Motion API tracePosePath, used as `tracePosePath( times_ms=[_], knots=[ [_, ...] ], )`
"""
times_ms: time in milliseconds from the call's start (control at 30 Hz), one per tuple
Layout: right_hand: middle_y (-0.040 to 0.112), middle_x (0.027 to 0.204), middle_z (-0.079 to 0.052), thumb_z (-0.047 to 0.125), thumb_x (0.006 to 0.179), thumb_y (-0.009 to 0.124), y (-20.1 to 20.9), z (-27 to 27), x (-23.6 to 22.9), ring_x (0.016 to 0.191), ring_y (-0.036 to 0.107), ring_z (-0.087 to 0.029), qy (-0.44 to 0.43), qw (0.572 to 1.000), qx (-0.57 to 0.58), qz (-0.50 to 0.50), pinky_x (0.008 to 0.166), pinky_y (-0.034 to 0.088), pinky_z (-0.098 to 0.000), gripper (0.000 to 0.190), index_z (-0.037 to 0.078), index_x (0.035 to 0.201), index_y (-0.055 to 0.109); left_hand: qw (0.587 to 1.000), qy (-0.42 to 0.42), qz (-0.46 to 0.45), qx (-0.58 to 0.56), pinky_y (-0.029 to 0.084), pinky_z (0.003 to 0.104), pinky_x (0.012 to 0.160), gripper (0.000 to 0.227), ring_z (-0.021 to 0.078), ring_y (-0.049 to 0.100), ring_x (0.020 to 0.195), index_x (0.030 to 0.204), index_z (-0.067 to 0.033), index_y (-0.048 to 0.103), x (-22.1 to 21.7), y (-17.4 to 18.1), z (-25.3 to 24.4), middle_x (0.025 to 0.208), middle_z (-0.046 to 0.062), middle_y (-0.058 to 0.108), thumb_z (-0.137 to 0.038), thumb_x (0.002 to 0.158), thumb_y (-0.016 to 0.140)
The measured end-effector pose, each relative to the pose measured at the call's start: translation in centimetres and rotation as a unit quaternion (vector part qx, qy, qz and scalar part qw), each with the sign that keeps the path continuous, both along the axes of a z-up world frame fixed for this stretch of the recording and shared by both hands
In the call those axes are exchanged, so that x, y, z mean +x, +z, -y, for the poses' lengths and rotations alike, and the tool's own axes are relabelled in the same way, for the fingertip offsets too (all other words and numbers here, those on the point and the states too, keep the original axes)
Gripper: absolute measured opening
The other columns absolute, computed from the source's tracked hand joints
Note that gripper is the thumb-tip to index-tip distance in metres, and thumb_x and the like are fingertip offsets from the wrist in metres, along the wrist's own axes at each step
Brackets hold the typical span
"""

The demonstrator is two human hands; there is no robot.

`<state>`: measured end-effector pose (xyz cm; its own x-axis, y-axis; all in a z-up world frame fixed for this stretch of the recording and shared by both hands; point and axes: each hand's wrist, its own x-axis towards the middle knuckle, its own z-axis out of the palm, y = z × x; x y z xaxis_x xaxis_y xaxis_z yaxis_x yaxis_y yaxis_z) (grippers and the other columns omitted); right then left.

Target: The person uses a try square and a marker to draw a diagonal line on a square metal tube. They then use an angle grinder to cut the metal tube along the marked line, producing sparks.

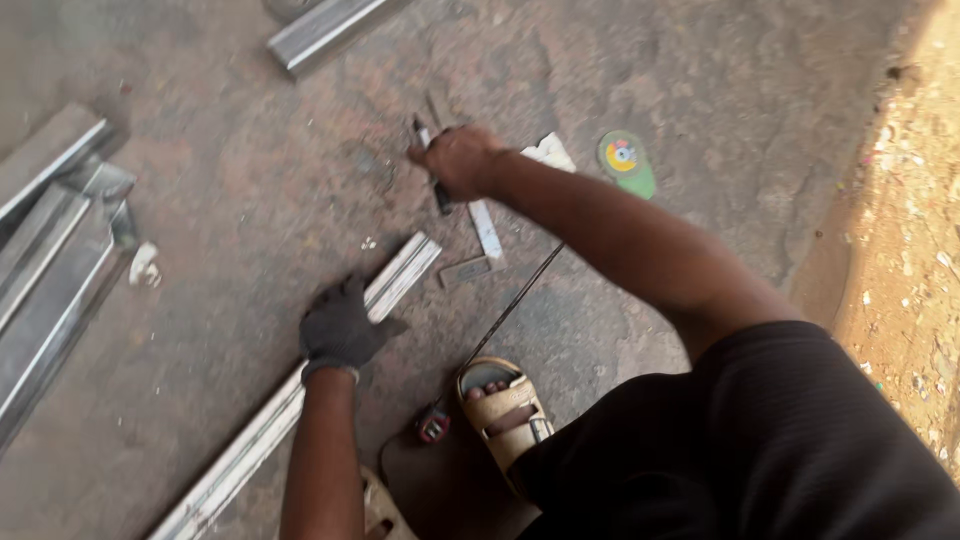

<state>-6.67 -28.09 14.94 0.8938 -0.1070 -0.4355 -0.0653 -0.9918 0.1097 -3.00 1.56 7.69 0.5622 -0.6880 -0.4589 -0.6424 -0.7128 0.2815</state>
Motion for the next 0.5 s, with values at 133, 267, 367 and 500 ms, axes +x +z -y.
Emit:
tracePosePath(
  times_ms=[133,267,367,500],
  knots=[
    [0.071,0.086,-0.016,0.020,0.099,0.068,0.0,2.2,-2.6,0.061,0.068,-0.023,-0.063,0.998,0.015,0.007,0.047,0.051,-0.0397,0.039,0.010,0.135,0.055,1.000,0.008,-0.001,0.016,0.049,0.059,0.096,0.119,0.0430,0.057,0.126,0.155,-0.0136,0.035,-0.6,-0.1,0.6,0.143,0.023,0.053,-0.073,0.063,0.083],
    [0.069,0.091,-0.018,0.036,0.101,0.065,-3.0,0.3,-7.5,0.055,0.064,-0.020,-0.157,0.966,0.168,0.115,0.044,0.053,-0.0347,0.039,0.011,0.130,0.057,0.999,0.032,-0.016,0.021,0.048,0.061,0.099,0.114,0.0429,0.058,0.126,0.156,-0.0136,0.034,-1.4,0.7,0.0,0.146,0.023,0.051,-0.071,0.069,0.080],
    [0.069,0.110,-0.021,0.037,0.105,0.055,-8.2,-2.6,-11.4,0.083,0.070,-0.032,-0.262,0.949,0.162,0.067,0.068,0.059,-0.0474,0.037,0.016,0.136,0.055,0.999,0.031,-0.001,0.011,0.046,0.064,0.098,0.112,0.0428,0.053,0.129,0.154,-0.0137,0.033,-1.4,0.4,-0.1,0.146,0.023,0.048,-0.072,0.071,0.079],
    [0.058,0.133,-0.026,0.022,0.087,0.065,-14.0,-5.3,-15.7,0.129,0.054,-0.041,-0.083,0.993,0.061,0.064,0.101,0.049,-0.0521,0.041,0.008,0.123,0.053,1.000,0.005,0.012,0.007,0.045,0.065,0.098,0.113,0.0436,0.051,0.130,0.154,-0.0108,0.031,-1.7,0.1,-0.2,0.146,0.024,0.046,-0.074,0.072,0.077]
  ],
)
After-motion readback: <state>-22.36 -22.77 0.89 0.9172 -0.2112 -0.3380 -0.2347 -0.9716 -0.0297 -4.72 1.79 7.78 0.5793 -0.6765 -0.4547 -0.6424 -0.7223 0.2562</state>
